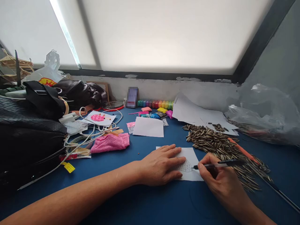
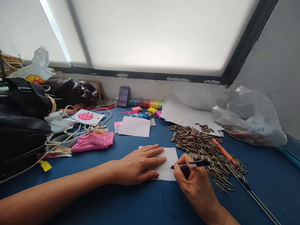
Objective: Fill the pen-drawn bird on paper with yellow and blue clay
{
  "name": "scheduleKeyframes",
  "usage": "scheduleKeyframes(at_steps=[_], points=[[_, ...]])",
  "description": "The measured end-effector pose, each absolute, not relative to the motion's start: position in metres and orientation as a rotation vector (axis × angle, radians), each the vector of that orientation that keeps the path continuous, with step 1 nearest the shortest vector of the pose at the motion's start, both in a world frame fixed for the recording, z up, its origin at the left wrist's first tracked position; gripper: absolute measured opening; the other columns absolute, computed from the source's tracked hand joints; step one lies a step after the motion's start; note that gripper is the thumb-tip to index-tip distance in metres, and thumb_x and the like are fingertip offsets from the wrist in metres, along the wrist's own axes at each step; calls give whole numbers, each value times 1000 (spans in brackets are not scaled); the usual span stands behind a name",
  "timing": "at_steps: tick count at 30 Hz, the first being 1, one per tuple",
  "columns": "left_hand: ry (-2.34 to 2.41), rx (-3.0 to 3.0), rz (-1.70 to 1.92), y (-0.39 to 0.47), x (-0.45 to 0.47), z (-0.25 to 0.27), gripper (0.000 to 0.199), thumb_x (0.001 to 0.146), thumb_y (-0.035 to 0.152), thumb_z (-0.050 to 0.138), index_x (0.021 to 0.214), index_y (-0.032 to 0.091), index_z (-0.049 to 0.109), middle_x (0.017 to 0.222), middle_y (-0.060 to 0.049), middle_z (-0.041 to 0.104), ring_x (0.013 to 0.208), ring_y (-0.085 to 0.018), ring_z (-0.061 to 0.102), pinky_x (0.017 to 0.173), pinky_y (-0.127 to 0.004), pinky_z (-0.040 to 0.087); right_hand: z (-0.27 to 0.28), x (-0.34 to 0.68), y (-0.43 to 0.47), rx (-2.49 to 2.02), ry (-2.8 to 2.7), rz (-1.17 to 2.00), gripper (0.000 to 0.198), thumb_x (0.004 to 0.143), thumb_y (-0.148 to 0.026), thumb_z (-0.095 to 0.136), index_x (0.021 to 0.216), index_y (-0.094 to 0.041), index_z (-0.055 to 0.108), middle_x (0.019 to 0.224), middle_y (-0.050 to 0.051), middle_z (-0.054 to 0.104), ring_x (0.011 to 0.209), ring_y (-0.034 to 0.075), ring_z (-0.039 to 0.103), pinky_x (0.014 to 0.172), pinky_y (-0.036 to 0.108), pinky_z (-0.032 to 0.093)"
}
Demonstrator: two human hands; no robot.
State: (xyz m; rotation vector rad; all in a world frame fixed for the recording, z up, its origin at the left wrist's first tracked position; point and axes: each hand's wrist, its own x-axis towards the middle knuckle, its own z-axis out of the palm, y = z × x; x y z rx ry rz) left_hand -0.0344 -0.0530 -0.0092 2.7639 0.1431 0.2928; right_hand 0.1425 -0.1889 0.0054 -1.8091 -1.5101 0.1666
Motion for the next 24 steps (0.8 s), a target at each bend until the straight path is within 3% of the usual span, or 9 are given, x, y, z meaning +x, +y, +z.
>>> scheduleKeyframes(at_steps=[19, 24], points=[[142, 2721, 307, -53, -34, -10, 56, 94, 47, 46, 141, 17, 44, 152, -14, 36, 144, -31, 27, 116, -48, 28, 10, 143, -190, -1820, -1404, 328, 28, 82, -41, 49, 59, -25, 44, 48, -6, 34, 41, 11, 32, 39, 25, 28], [177, 2733, 307, -52, -35, -7, 53, 92, 47, 50, 136, 17, 50, 156, -15, 27, 145, -33, 22, 117, -49, 24, 7, 150, -190, -1808, -1331, 447, 34, 86, -49, 46, 62, -25, 44, 51, -6, 33, 45, 12, 31, 41, 25, 30]])
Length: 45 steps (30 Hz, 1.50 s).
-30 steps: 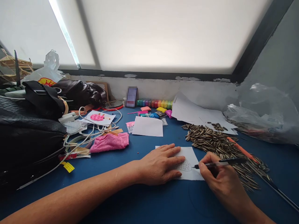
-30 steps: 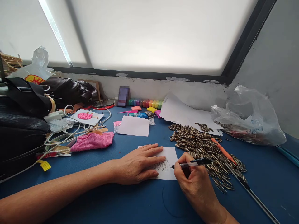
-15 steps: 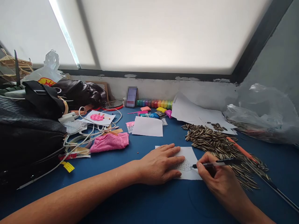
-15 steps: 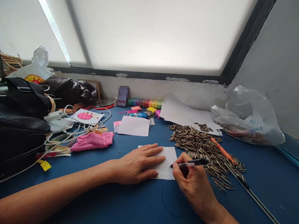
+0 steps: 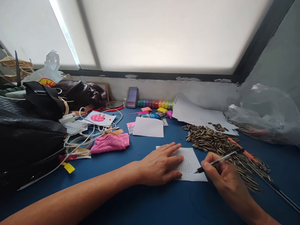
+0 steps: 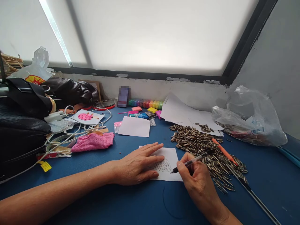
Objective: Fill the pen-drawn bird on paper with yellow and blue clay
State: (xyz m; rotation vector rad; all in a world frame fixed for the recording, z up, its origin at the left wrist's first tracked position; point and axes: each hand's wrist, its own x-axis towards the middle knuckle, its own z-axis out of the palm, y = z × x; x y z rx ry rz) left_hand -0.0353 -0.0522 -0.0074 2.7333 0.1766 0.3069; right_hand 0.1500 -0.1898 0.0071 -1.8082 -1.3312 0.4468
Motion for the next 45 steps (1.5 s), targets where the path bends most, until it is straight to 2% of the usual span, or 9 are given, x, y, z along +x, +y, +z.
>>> scheduleKeyframes(at_steps=[5, 11, 16, 18, 24, 31, 36, 40, 45], points=[[180, 2729, 297, -49, -37, -7, 55, 91, 50, 51, 138, 22, 49, 151, -12, 37, 145, -33, 22, 118, -52, 20, 6, 157, -189, -1763, -1279, 584, 39, 89, -56, 42, 67, -24, 45, 54, -6, 35, 47, 12, 32, 43, 25, 33], [258, 2517, 290, -49, -39, 1, 71, 89, 53, 53, 149, 23, 32, 157, -8, 24, 147, -27, 19, 120, -49, 15, 7, 157, -189, -1747, -1238, 686, 39, 86, -56, 46, 65, -23, 44, 52, -6, 35, 45, 10, 29, 41, 23, 28], [436, 2343, 480, -35, -41, 5, 40, 91, 30, 49, 129, 21, 57, 143, -8, 49, 133, -21, 45, 112, -39, 36, 7, 159, -190, -1733, -1216, 765, 41, 85, -59, 46, 65, -23, 44, 53, -6, 33, 47, 10, 30, 42, 23, 28], [461, 2386, 469, -28, -43, 4, 37, 89, 28, 51, 124, 19, 62, 140, -10, 52, 129, -22, 50, 110, -38, 39, 7, 160, -190, -1721, -1213, 796, 42, 85, -60, 45, 65, -23, 44, 53, -6, 34, 46, 11, 32, 41, 23, 28], [283, 2688, 106, -20, -51, 6, 60, 91, 48, 50, 145, 22, 41, 156, -10, 26, 146, -31, 18, 118, -50, 21, 8, 159, -190, -1710, -1223, 848, 44, 87, -61, 42, 64, -23, 47, 52, -5, 39, 46, 11, 37, 43, 24, 33], [300, 2746, 48, -25, -51, 7, 62, 95, 52, 40, 149, 22, 34, 159, -9, 19, 148, -29, 10, 119, -49, 15, 11, 155, -190, -1744, -1250, 870, 45, 86, -63, 41, 68, -22, 48, 57, -5, 40, 49, 11, 38, 46, 23, 35], [272, 2735, 60, -29, -49, 6, 67, 95, 53, 40, 149, 15, 31, 160, -10, 10, 149, -25, 6, 121, -41, 9, 10, 155, -191, -1777, -1281, 889, 46, 87, -64, 39, 68, -22, 45, 57, -6, 39, 49, 10, 37, 45, 23, 34], [209, 2701, 27, -34, -48, 4, 75, 93, 61, 39, 153, 20, 22, 160, -5, 13, 149, -24, 5, 121, -43, 7, 10, 156, -192, -1791, -1310, 865, 50, 86, -67, 39, 63, -23, 44, 55, -5, 39, 48, 10, 35, 45, 24, 33], [214, 2716, 48, -37, -47, 2, 77, 91, 64, 39, 152, 19, 23, 159, -7, 15, 148, -26, 7, 121, -45, 5, 11, 158, -191, -1813, -1326, 793, 51, 87, -65, 36, 62, -23, 48, 60, -2, 46, 53, 13, 46, 53, 28, 43]])
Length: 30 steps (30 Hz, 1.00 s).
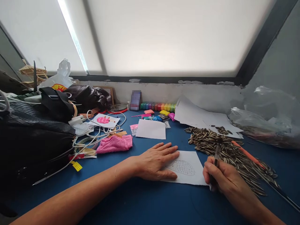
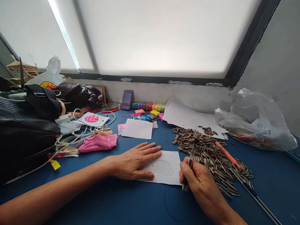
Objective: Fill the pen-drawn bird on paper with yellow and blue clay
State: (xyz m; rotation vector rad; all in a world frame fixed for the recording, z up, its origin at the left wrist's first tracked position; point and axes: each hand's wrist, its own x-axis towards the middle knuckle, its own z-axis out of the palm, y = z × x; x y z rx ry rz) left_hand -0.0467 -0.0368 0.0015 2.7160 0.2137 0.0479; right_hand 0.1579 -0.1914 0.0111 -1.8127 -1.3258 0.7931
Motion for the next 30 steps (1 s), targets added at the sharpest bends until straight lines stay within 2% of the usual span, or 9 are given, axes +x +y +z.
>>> scheduleKeyframes(at_steps=[5, 8, 11, 21, 30], points=[[267, 2728, 84, -39, -45, 0, 72, 95, 62, 32, 151, 18, 26, 158, -6, 19, 149, -25, 8, 121, -46, 4, 11, 158, -190, -2004, -1422, 502, 38, 83, -60, 41, 82, -24, 50, 56, -5, 43, 48, 14, 41, 46, 28, 36], [267, 2725, 93, -40, -44, 0, 71, 95, 62, 33, 151, 19, 27, 158, -5, 20, 148, -25, 10, 121, -46, 6, 11, 157, -190, -2087, -1535, 415, 41, 83, -58, 39, 96, -21, 52, 52, -6, 43, 47, 16, 44, 49, 29, 34], [268, 2734, 105, -40, -44, 0, 71, 94, 62, 34, 151, 21, 27, 158, -5, 21, 148, -25, 12, 120, -46, 8, 10, 157, -191, -2107, -1604, 409, 45, 84, -57, 34, 102, -20, 52, 50, -7, 41, 46, 17, 46, 49, 29, 34], [268, 2743, 107, -42, -44, 3, 72, 93, 63, 33, 151, 21, 28, 158, -5, 21, 148, -26, 13, 120, -47, 9, 6, 149, -197, -2117, -1844, 290, 32, 92, -47, 36, 97, -23, 56, 54, -4, 50, 47, 17, 51, 51, 28, 34], [288, 2763, 104, -46, -43, 4, 70, 94, 61, 35, 151, 22, 29, 158, -5, 22, 147, -28, 16, 120, -49, 12, 3, 145, -199, -2177, -1878, 172, 23, 90, -33, 40, 98, -21, 57, 60, 1, 62, 57, 22, 62, 56, 30, 35]])
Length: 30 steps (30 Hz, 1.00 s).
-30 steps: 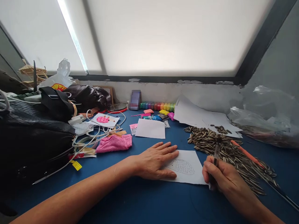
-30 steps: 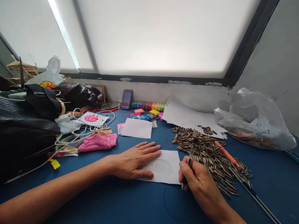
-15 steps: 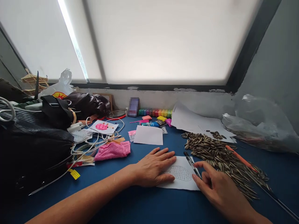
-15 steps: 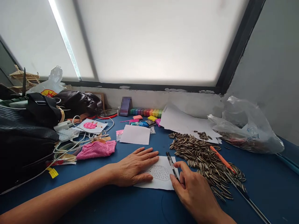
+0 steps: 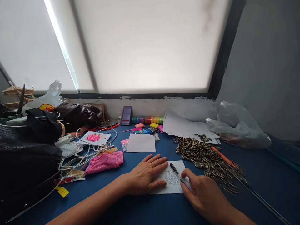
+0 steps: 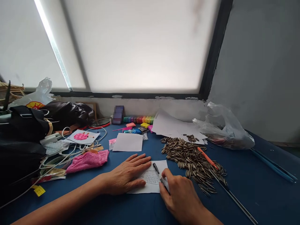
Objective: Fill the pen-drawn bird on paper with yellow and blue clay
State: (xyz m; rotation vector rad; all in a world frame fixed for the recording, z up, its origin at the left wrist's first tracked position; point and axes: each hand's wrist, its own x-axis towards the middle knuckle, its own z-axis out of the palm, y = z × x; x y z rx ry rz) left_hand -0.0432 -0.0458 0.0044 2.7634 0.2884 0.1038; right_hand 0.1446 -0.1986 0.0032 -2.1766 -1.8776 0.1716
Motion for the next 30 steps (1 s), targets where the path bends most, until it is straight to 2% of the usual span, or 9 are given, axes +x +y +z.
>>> scheduleKeyframes(at_steps=[7, 12, 15, 18, 27, 30], points=[[259, 2739, 136, -46, -45, 5, 69, 93, 62, 35, 151, 25, 28, 157, -5, 24, 147, -29, 17, 119, -50, 14, 5, 144, -200, -2212, -1867, 121, 28, 92, -24, 33, 110, -18, 53, 60, 1, 63, 58, 21, 64, 55, 28, 37], [261, 2719, 151, -47, -46, 7, 68, 93, 60, 39, 150, 25, 29, 158, -7, 22, 147, -29, 17, 120, -50, 12, 10, 149, -199, -2282, -1850, 84, 23, 93, -18, 31, 104, -20, 51, 66, 3, 67, 62, 21, 67, 57, 28, 39], [293, 2703, 126, -47, -47, 11, 71, 92, 63, 40, 150, 24, 31, 158, -9, 17, 147, -30, 16, 119, -50, 14, 15, 154, -200, -2361, -1834, 69, 21, 91, -14, 35, 104, -19, 51, 72, 5, 70, 67, 22, 69, 60, 29, 40], [293, 2671, 79, -45, -49, 16, 71, 91, 64, 38, 150, 26, 29, 158, -8, 18, 147, -31, 15, 118, -52, 18, 21, 156, -201, -2420, -1849, 79, 21, 89, -12, 41, 105, -18, 54, 71, 6, 70, 65, 23, 68, 56, 28, 39], [293, 2704, 34, -40, -51, 19, 66, 93, 60, 39, 150, 29, 29, 158, -5, 21, 146, -30, 18, 118, -51, 20, 20, 156, -199, -2423, -1896, 49, 28, 90, -15, 44, 117, -16, 53, 77, 8, 72, 73, 26, 70, 61, 31, 43], [329, 2731, 48, -38, -52, 19, 58, 95, 50, 42, 148, 27, 36, 157, -7, 26, 146, -30, 21, 118, -51, 21, 21, 157, -201, -2416, -1896, 9, 21, 91, -16, 45, 109, -17, 56, 77, 8, 72, 72, 25, 70, 60, 31, 43]])
